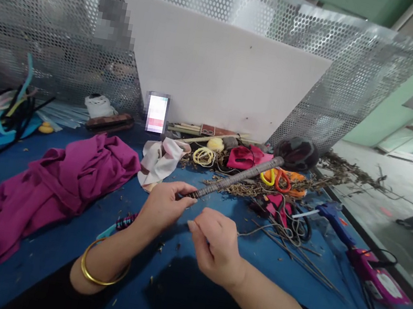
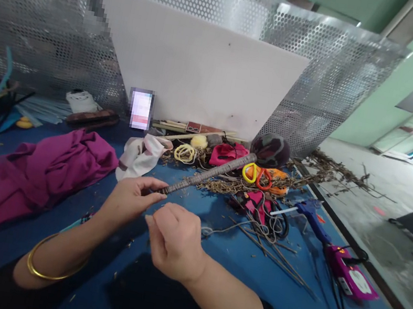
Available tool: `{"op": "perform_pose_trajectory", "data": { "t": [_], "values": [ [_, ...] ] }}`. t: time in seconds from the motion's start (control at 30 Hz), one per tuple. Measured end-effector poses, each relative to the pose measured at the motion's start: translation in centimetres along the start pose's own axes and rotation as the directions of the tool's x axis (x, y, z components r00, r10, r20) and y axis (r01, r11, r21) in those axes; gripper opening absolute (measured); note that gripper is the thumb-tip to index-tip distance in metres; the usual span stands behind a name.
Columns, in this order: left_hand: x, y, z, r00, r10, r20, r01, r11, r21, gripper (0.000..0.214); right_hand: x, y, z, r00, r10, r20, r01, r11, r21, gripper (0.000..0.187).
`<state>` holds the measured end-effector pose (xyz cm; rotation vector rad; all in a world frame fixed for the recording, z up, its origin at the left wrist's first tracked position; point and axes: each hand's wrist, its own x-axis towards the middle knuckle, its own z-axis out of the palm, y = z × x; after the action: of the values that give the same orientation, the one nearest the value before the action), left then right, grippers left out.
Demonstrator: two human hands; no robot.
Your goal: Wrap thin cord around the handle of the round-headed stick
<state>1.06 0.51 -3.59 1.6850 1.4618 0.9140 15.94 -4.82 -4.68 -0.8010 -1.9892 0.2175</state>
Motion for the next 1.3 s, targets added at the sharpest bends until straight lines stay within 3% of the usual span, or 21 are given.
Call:
{"op": "perform_pose_trajectory", "data": {
  "t": [0.13,0.23,0.43,0.57,0.63,0.83,1.1,1.3],
  "values": [
    [0.0,-0.2,0.0,0.999,0.02,0.047,-0.025,0.993,0.111,0.032,0.2,-0.2,-0.1,0.997,-0.067,0.024,0.068,0.996,-0.058,0.026],
    [-0.3,0.1,0.0,0.996,0.031,0.086,-0.049,0.976,0.214,0.032,0.5,0.1,-0.6,0.997,-0.062,0.046,0.063,0.998,-0.013,0.023],
    [-0.9,0.6,0.5,0.99,0.039,0.134,-0.083,0.936,0.341,0.026,1.8,2.0,-3.1,0.998,0.056,-0.006,-0.055,0.998,0.022,0.02],
    [-0.9,0.5,0.8,0.987,0.032,0.156,-0.083,0.938,0.335,0.027,2.4,3.0,-4.4,0.99,0.136,0.031,-0.132,0.987,-0.091,0.024],
    [-0.9,0.4,0.9,0.985,0.027,0.171,-0.085,0.937,0.338,0.027,2.5,3.2,-4.6,0.981,0.184,0.069,-0.181,0.982,-0.042,0.027],
    [-1.1,0.5,1.1,0.98,0.001,0.198,-0.073,0.932,0.356,0.028,2.3,3.8,-3.9,0.951,0.265,0.158,-0.3,0.917,0.264,0.028],
    [-1.5,0.8,1.4,0.977,0.028,0.213,-0.119,0.897,0.425,0.027,2.2,5.0,-3.0,0.944,0.292,0.156,-0.32,0.926,0.199,0.025],
    [-1.6,0.9,1.6,0.98,0.035,0.194,-0.129,0.86,0.493,0.026,2.0,5.5,-2.4,0.899,0.399,0.181,-0.433,0.874,0.223,0.024]
  ]
}}
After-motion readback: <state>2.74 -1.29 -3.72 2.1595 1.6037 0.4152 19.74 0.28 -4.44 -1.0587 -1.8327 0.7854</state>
